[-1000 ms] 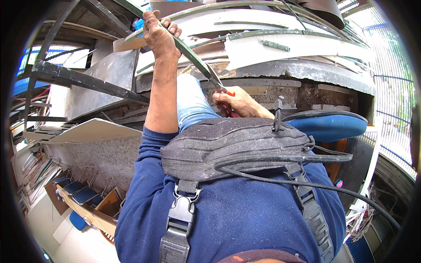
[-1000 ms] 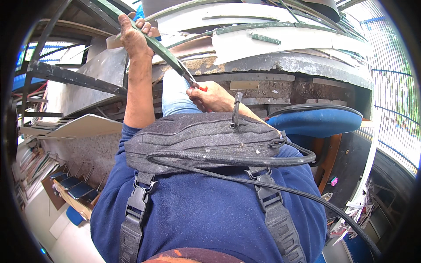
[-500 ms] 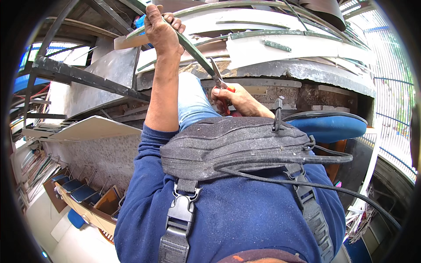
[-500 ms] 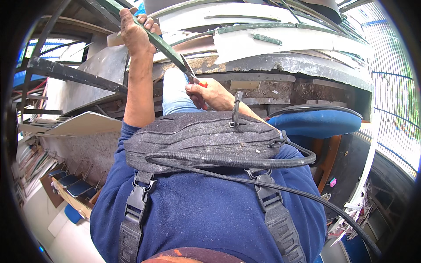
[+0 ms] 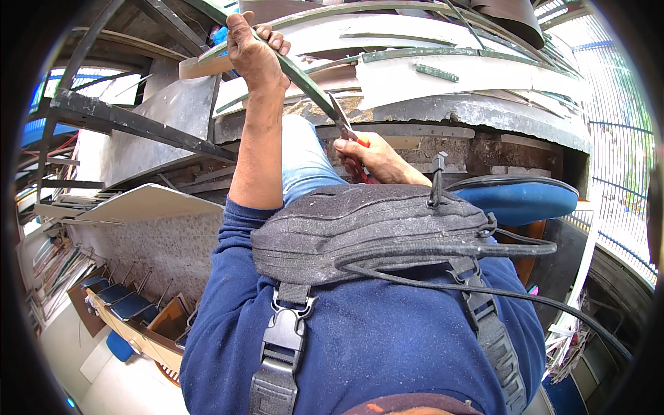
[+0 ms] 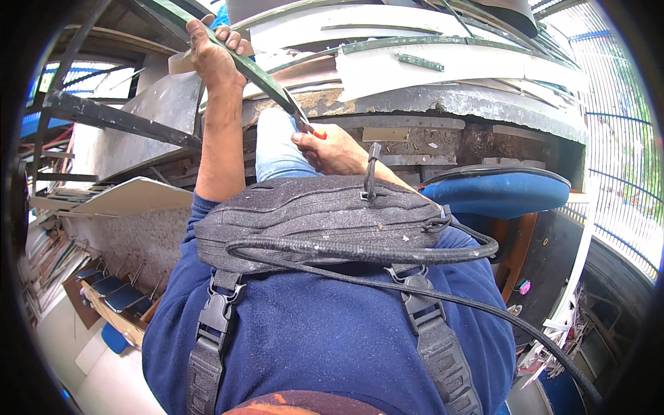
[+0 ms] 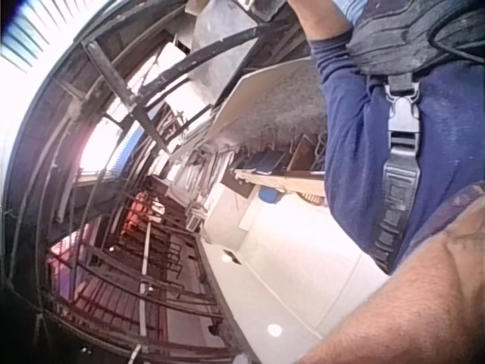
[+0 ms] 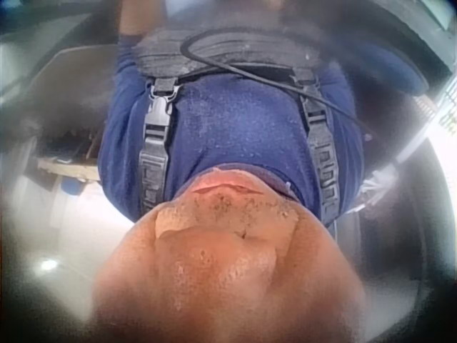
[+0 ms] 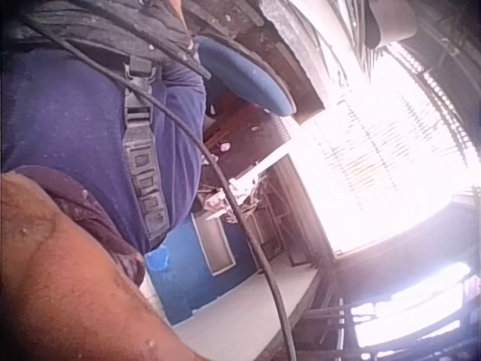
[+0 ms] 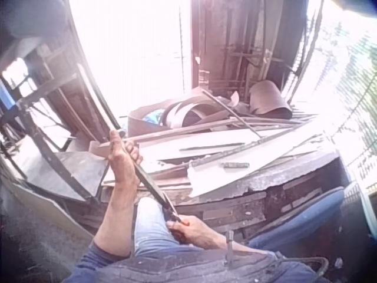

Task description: The person cuts a green metal strip using shears, then measures the strip with a measuring tape and places the shears on a desk.

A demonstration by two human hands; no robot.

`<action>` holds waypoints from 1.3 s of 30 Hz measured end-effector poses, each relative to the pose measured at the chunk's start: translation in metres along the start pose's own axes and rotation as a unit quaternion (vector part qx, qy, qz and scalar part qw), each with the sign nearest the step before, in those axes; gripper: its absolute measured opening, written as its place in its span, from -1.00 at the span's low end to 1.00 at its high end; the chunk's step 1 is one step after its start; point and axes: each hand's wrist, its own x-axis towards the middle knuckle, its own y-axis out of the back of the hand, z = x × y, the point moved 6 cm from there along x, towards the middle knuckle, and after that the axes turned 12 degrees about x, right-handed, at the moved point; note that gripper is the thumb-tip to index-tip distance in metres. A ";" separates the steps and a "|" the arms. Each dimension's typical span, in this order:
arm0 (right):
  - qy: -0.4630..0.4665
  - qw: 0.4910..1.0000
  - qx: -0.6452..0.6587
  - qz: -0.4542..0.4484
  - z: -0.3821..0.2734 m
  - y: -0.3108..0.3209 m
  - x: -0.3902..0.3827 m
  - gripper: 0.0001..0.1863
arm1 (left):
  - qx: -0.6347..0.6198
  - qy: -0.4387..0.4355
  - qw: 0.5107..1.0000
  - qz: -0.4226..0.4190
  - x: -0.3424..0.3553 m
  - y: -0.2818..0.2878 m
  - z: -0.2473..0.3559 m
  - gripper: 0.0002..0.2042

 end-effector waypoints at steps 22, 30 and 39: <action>0.094 0.976 -0.195 0.020 -0.050 0.014 -0.021 -0.70 | 0.010 0.040 0.997 0.062 0.015 0.027 -0.010 -0.51; 0.080 0.989 -0.124 -0.013 -0.043 0.006 -0.015 -0.70 | 0.052 0.046 0.996 0.049 0.014 0.023 -0.008 -0.48; 0.060 0.987 -0.147 -0.013 -0.041 -0.002 -0.017 -0.73 | 0.003 0.045 0.999 0.028 0.021 0.032 -0.018 -0.43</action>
